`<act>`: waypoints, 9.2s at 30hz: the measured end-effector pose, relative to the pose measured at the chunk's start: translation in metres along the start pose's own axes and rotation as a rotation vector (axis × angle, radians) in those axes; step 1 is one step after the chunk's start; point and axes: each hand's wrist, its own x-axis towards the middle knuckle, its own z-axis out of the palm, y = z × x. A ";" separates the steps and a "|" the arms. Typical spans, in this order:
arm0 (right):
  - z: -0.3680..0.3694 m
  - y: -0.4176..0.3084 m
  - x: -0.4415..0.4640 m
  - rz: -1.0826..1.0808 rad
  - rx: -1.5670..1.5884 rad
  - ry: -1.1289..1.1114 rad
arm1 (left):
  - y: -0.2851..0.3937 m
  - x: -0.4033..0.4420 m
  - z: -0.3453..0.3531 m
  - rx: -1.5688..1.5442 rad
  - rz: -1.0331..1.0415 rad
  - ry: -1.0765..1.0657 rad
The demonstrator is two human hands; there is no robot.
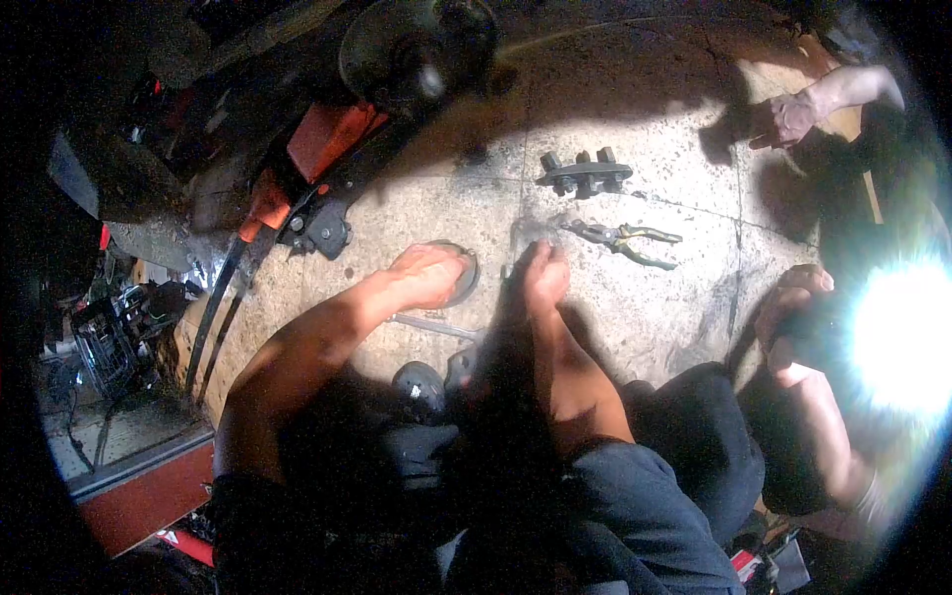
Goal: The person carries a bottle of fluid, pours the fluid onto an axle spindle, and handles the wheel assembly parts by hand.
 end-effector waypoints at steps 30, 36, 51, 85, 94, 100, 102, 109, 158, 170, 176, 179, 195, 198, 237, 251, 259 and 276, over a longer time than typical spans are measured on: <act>-0.004 -0.006 0.000 -0.042 -0.070 -0.031 | 0.000 0.000 -0.002 -0.041 -0.039 -0.014; 0.000 -0.003 0.001 0.008 -0.034 -0.017 | 0.002 -0.001 -0.003 0.006 -0.027 -0.006; -0.005 -0.008 -0.004 -0.037 -0.031 -0.002 | -0.006 0.002 0.010 0.006 0.003 0.054; -0.008 -0.014 -0.006 -0.090 -0.048 0.011 | -0.002 0.000 0.003 -0.061 -0.024 0.062; -0.001 -0.002 -0.002 -0.062 -0.088 0.011 | -0.008 -0.001 0.008 -0.095 0.047 0.095; -0.007 -0.012 -0.003 -0.004 -0.096 -0.043 | -0.010 0.002 0.013 -0.064 0.017 0.091; -0.005 -0.011 -0.004 -0.023 -0.102 -0.012 | -0.010 0.005 0.018 -0.050 -0.012 0.062; -0.003 -0.006 -0.002 -0.021 -0.101 -0.027 | -0.008 0.005 0.014 -0.081 -0.075 -0.018; -0.008 -0.016 -0.003 0.008 -0.144 -0.053 | -0.006 0.003 0.008 -0.038 -0.046 0.003; -0.002 -0.009 -0.002 0.022 -0.146 -0.027 | -0.003 -0.002 0.003 -0.055 -0.045 -0.030; -0.003 -0.013 0.000 0.045 -0.150 -0.061 | -0.005 0.000 0.006 0.007 -0.037 -0.063; 0.001 -0.007 0.000 0.006 -0.126 -0.048 | -0.019 0.004 0.026 -0.101 0.020 0.033; -0.003 -0.015 -0.003 0.084 -0.182 -0.038 | -0.004 -0.001 0.006 -0.036 -0.034 -0.019; -0.003 -0.017 -0.002 0.086 -0.193 -0.026 | -0.004 -0.001 0.009 -0.050 -0.031 0.004; -0.108 -0.351 0.115 -0.462 0.859 -0.354 | -0.007 0.004 0.010 0.041 -0.019 0.001; -0.125 -0.211 0.206 -0.720 -0.634 -0.353 | 0.006 0.024 -0.002 -0.019 0.074 0.104; -0.148 -0.223 0.177 -0.259 -0.555 -0.640 | 0.019 0.066 -0.012 0.017 0.237 0.261; -0.075 -0.216 0.227 -0.491 0.045 -0.357 | 0.000 0.036 -0.021 -0.005 0.069 0.051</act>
